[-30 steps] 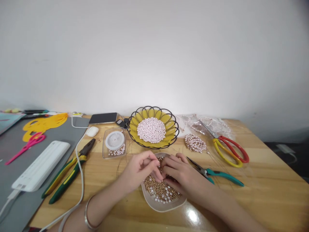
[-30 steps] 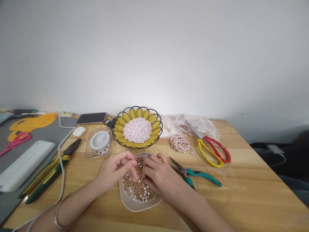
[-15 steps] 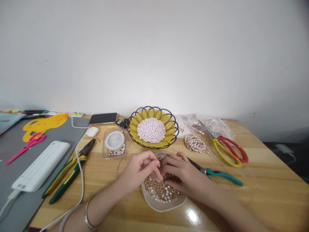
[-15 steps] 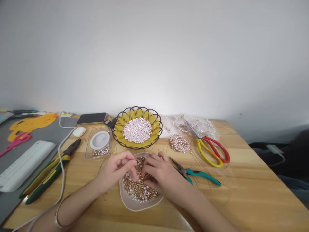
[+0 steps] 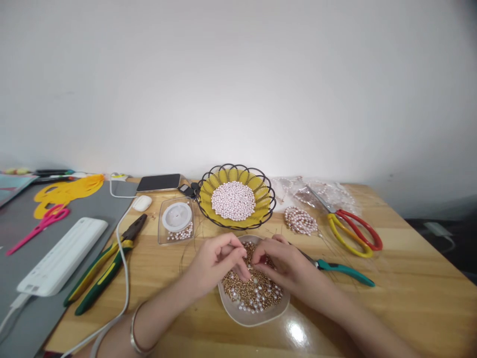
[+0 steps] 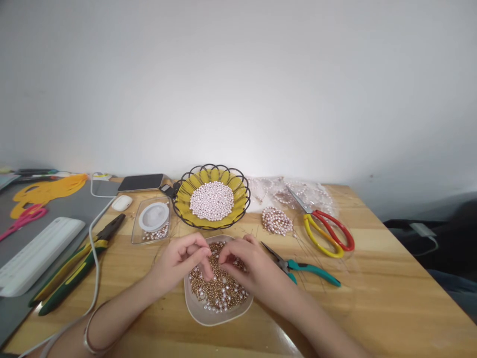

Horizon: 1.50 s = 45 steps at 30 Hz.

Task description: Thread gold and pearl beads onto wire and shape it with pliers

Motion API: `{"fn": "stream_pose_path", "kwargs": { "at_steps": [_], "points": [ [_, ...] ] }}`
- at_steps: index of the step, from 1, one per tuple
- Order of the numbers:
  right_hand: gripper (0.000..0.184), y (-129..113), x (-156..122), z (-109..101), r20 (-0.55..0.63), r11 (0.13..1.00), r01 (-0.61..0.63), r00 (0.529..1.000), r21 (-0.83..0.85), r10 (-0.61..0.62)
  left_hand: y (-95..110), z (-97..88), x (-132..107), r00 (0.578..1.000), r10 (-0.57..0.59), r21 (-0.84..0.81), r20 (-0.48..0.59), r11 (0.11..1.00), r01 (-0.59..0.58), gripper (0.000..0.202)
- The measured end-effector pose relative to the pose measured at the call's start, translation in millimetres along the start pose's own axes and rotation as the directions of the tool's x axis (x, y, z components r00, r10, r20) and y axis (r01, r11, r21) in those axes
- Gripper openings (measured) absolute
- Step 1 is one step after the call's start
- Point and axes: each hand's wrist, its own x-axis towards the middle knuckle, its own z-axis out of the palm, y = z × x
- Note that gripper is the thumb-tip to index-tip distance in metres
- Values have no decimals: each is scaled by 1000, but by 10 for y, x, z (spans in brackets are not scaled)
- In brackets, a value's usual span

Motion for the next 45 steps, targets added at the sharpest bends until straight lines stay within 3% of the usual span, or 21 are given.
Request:
{"fn": "stream_pose_path", "kwargs": {
  "at_steps": [8,12,16,23,31,45],
  "points": [
    [9,8,38,-48,-46,918,-112,989,381,140,20,8,0,1000,9,-10,12,1000,-9,23],
    [6,11,39,-56,-16,863,-126,988,489,154,-7,8,0,1000,9,-20,12,1000,-8,23],
    [16,-13,36,-62,12,806,-138,987,576,160,-38,7,-3,1000,15,-27,13,1000,-15,24],
    [22,-36,35,-34,17,759,-149,984,634,179,-14,1,-30,999,35,39,12,999,-35,17],
    [8,-4,17,7,-32,769,-116,984,629,175,-15,6,-13,1000,12,68,22,998,-13,12],
    [12,30,35,-25,-84,675,-78,975,734,204,-26,-20,-7,999,-25,1,39,1000,25,17]
  ]
}}
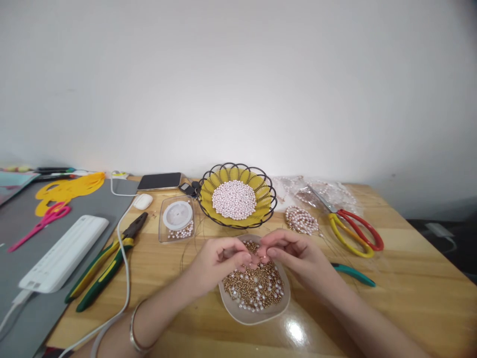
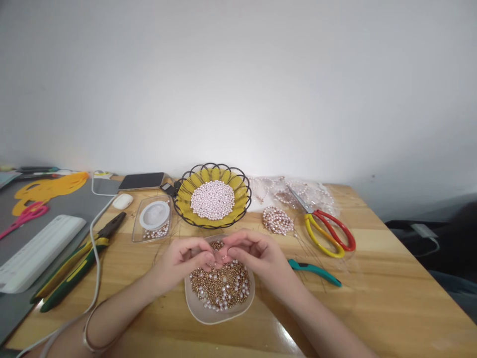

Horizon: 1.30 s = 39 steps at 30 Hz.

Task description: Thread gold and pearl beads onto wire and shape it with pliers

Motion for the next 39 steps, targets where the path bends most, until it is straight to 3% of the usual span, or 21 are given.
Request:
{"fn": "stream_pose_path", "kwargs": {
  "at_steps": [6,20,29,39],
  "points": [
    [14,-15,-24,33,-43,994,-8,999,105,13,29,40,-24,999,-39,-16,27,999,40,21],
    [9,-38,-65,114,119,937,-113,990,330,77,30,188,-102,991,-130,-11,18,991,131,21],
    [6,-59,-75,114,144,978,-29,990,208,-1,68,177,-112,994,-108,-26,-7,994,107,19],
    [7,-138,-107,143,20,992,113,993,-60,-113,69,181,-109,995,-104,-52,1,993,103,17]
  ]
}}
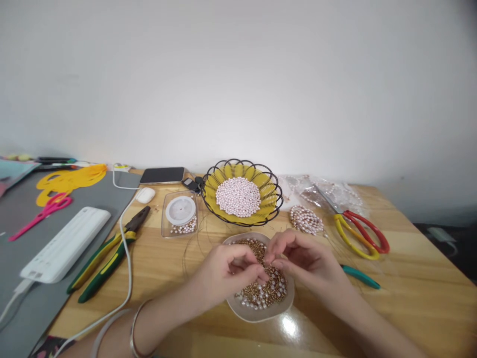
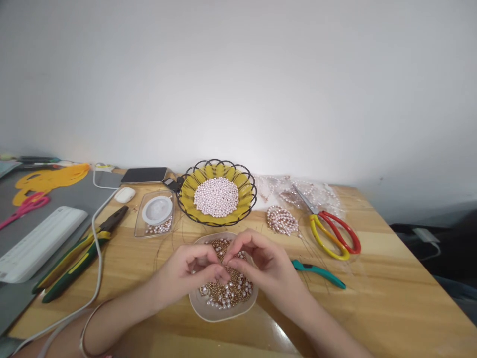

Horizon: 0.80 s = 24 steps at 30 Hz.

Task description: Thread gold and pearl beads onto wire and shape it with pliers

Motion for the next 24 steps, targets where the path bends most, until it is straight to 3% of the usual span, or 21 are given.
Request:
{"fn": "stream_pose_path", "kwargs": {
  "at_steps": [15,24],
  "points": [
    [12,-25,121,97,-132,1000,6,991,-7,-7,18,-9,13,999,41,-181,30,983,-35,37],
    [12,28,102,164,-189,996,72,979,-46,-80,16,-9,27,999,29,-212,30,977,-22,41]
  ]
}}
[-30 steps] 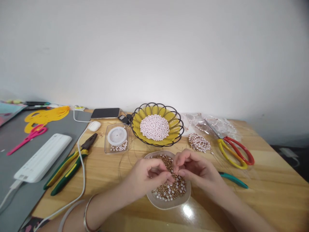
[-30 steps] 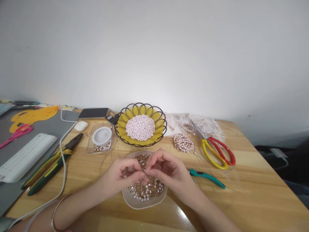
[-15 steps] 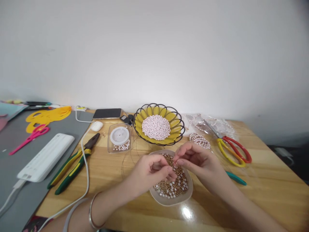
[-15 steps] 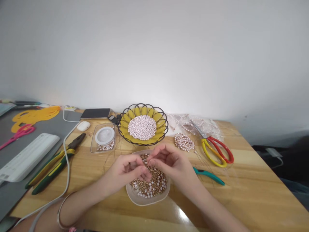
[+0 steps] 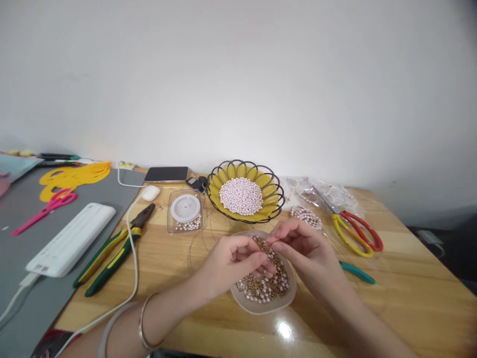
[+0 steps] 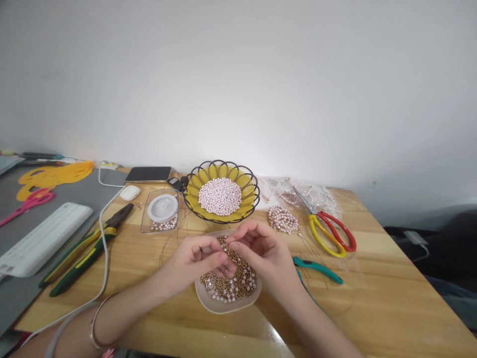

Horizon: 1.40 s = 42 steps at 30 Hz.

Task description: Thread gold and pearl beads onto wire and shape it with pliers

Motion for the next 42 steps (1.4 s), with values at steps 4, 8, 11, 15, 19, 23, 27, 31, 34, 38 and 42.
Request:
{"fn": "stream_pose_path", "kwargs": {
  "at_steps": [4,8,11,15,19,23,27,31,34,38,42],
  "points": [
    [10,18,-13,-4,0,1000,28,1000,-12,-28,0,0,10,1000,-5,-3,-4,1000,5,44],
    [10,13,-22,-9,7,999,49,999,-19,-49,1,-3,11,1000,-10,-6,-2,1000,10,46],
    [10,8,-26,-12,16,998,53,998,-26,-52,-5,-7,8,1000,-10,-7,2,1000,10,46],
    [10,9,-34,-11,35,998,47,998,-38,-45,-14,-10,4,1000,-13,-9,7,1000,13,46],
    [10,15,-40,-9,41,998,40,998,-39,-39,-13,-13,2,1000,-15,-8,7,1000,15,46],
    [9,18,-44,-23,42,999,41,998,-31,-39,-11,-15,2,1000,-11,-7,8,1000,11,46],
    [10,9,-44,-36,42,999,40,998,-29,-39,-2,-8,2,1000,-8,-10,12,1000,8,46],
    [10,-12,-39,-27,40,999,36,999,-35,-35,5,-4,2,1000,-5,-11,12,1000,5,45],
    [9,-21,-33,-21,38,998,36,999,-41,-35,-6,-9,4,1000,-4,-11,12,1000,4,44],
    [8,-18,-24,-33,30,998,45,999,-43,-44,-20,-14,6,1000,-1,-10,14,1000,1,41],
    [8,-19,-28,-42,26,998,43,999,-35,-42,-11,-8,0,1000,2,-18,19,1000,-2,42]
  ]
}}
